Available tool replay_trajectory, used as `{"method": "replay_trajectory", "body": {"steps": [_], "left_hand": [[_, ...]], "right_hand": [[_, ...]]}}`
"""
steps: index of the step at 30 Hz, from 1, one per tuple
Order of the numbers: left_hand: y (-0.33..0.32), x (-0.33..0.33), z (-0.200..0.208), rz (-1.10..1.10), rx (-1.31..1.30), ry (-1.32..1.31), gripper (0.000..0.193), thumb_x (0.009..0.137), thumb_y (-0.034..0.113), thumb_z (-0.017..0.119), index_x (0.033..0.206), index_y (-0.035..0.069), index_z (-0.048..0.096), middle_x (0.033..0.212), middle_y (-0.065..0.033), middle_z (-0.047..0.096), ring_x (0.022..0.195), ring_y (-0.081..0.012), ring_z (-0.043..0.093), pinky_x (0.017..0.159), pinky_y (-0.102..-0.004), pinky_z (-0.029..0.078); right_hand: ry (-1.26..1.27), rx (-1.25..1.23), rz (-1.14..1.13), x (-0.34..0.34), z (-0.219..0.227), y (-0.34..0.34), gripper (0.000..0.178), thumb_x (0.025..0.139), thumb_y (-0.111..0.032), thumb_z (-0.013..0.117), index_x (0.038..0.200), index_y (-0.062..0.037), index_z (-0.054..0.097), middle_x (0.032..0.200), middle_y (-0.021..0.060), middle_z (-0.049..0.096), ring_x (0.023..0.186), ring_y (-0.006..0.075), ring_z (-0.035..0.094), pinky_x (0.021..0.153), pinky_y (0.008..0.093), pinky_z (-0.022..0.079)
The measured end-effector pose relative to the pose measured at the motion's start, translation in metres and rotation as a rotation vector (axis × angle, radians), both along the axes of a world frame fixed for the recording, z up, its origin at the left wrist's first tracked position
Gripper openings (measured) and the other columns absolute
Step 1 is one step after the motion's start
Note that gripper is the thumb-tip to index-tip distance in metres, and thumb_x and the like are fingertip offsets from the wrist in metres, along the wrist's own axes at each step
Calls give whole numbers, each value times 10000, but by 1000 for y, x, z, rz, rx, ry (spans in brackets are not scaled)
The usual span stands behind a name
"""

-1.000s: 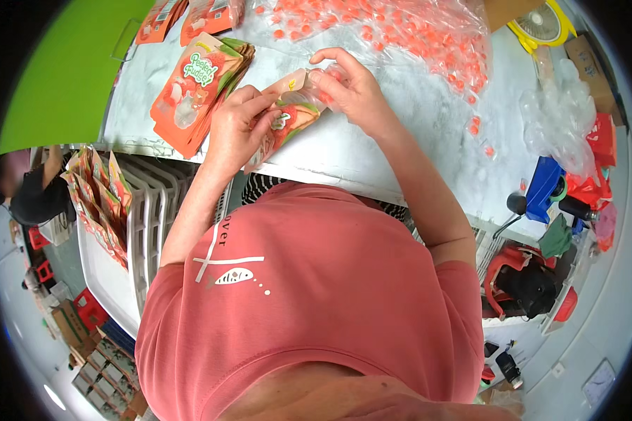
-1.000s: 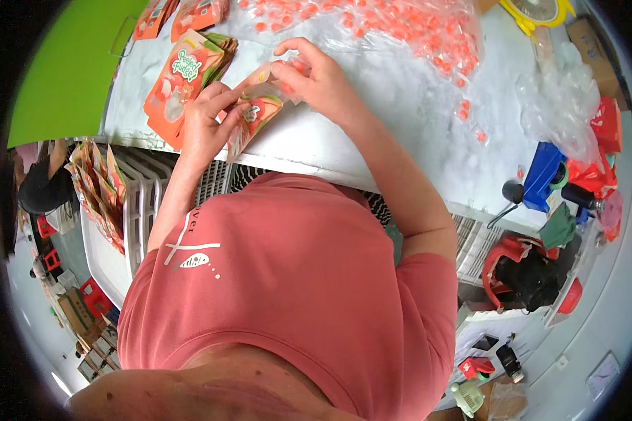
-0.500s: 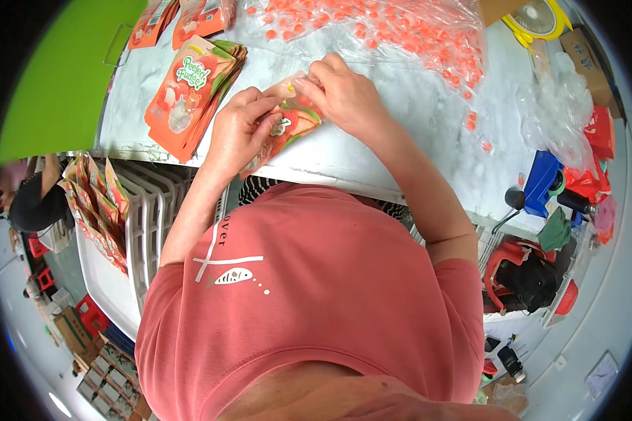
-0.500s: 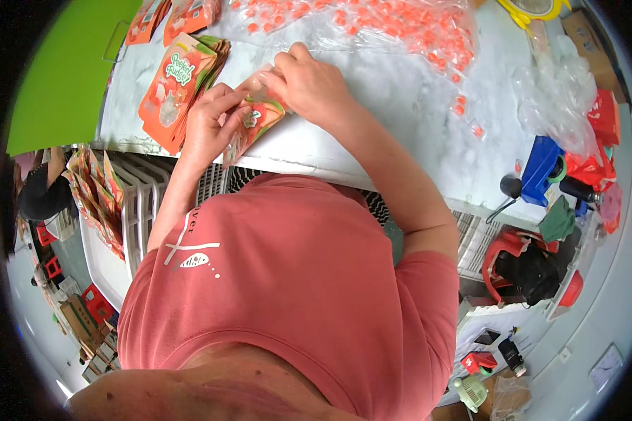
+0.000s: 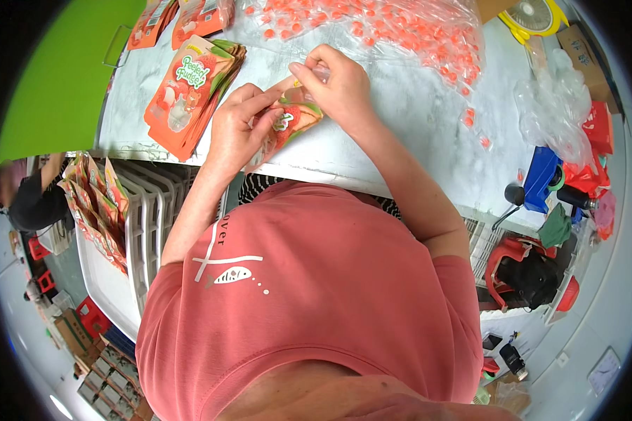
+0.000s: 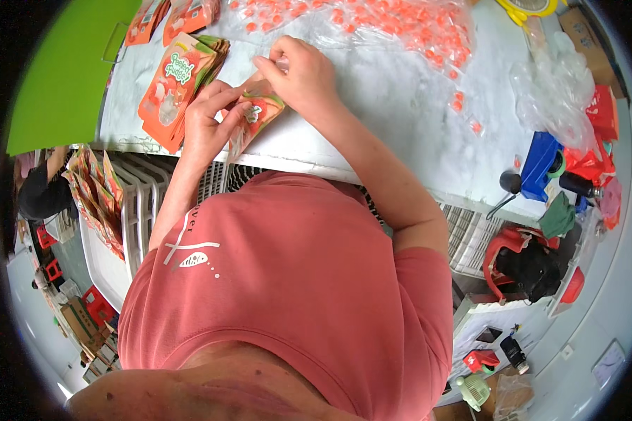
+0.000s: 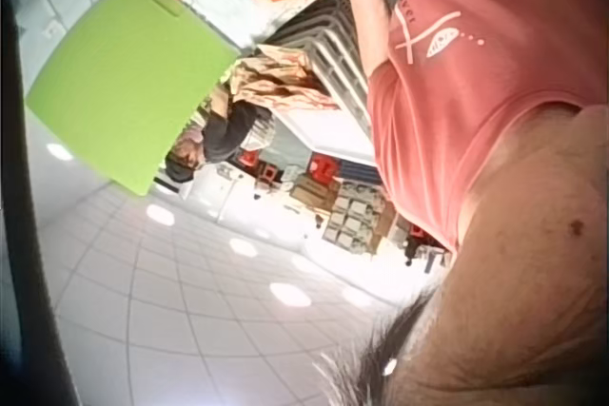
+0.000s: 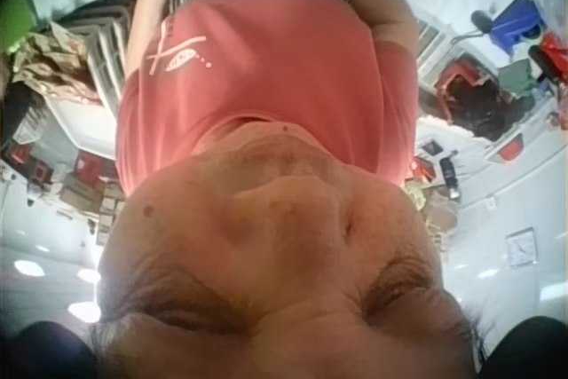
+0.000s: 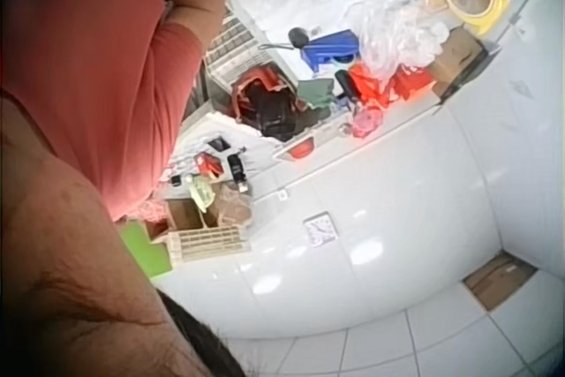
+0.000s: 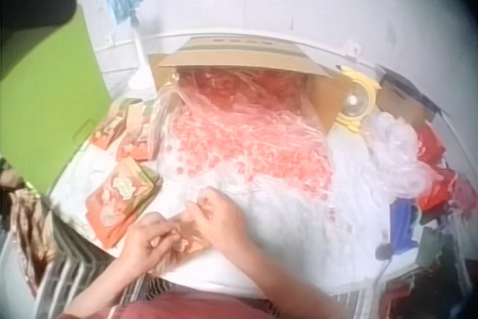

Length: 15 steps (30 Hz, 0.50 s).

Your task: Packaging individual candies into branded bags and stacking the filled bags.

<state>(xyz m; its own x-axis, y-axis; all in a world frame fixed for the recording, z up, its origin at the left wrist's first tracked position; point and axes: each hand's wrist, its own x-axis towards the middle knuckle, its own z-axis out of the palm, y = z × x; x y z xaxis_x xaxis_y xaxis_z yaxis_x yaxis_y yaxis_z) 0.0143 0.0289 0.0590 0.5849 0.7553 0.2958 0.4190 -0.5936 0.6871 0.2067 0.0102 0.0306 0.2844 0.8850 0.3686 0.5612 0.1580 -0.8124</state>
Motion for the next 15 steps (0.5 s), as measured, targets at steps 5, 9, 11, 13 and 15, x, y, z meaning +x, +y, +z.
{"method": "replay_trajectory", "body": {"steps": [5,9,11,13,15], "left_hand": [[-4,1,0,-43,9,7,230,819,48,743,1046,24,719,823,-82,625,706,-192,601,645,-314,496],[-6,3,3,-45,18,22,226,821,56,747,1043,21,720,828,-87,629,703,-198,603,648,-317,498],[-4,0,2,-10,-19,14,221,821,63,750,1036,20,723,822,-92,627,697,-201,604,648,-319,498],[-3,-2,3,-15,-19,3,221,820,64,751,1035,20,724,818,-92,625,693,-202,603,648,-321,497],[-4,-5,2,-20,-22,-7,221,819,64,752,1034,20,725,815,-92,623,689,-202,601,648,-322,497]], "right_hand": [[49,-23,-27,-3,11,-8,257,898,-310,706,901,-59,650,794,80,639,743,183,631,645,326,487],[187,142,42,-12,8,0,247,969,-282,621,976,-41,671,899,74,645,850,158,616,743,300,492],[597,173,141,-17,8,2,277,1027,-253,526,1056,-13,661,1002,59,651,933,152,605,849,290,484],[700,185,191,-15,18,-2,291,1036,-253,506,1087,-5,650,1021,53,651,938,151,606,872,289,482],[805,194,241,-15,24,-4,306,1045,-252,486,1118,2,639,1041,47,651,943,149,607,896,288,481]]}}
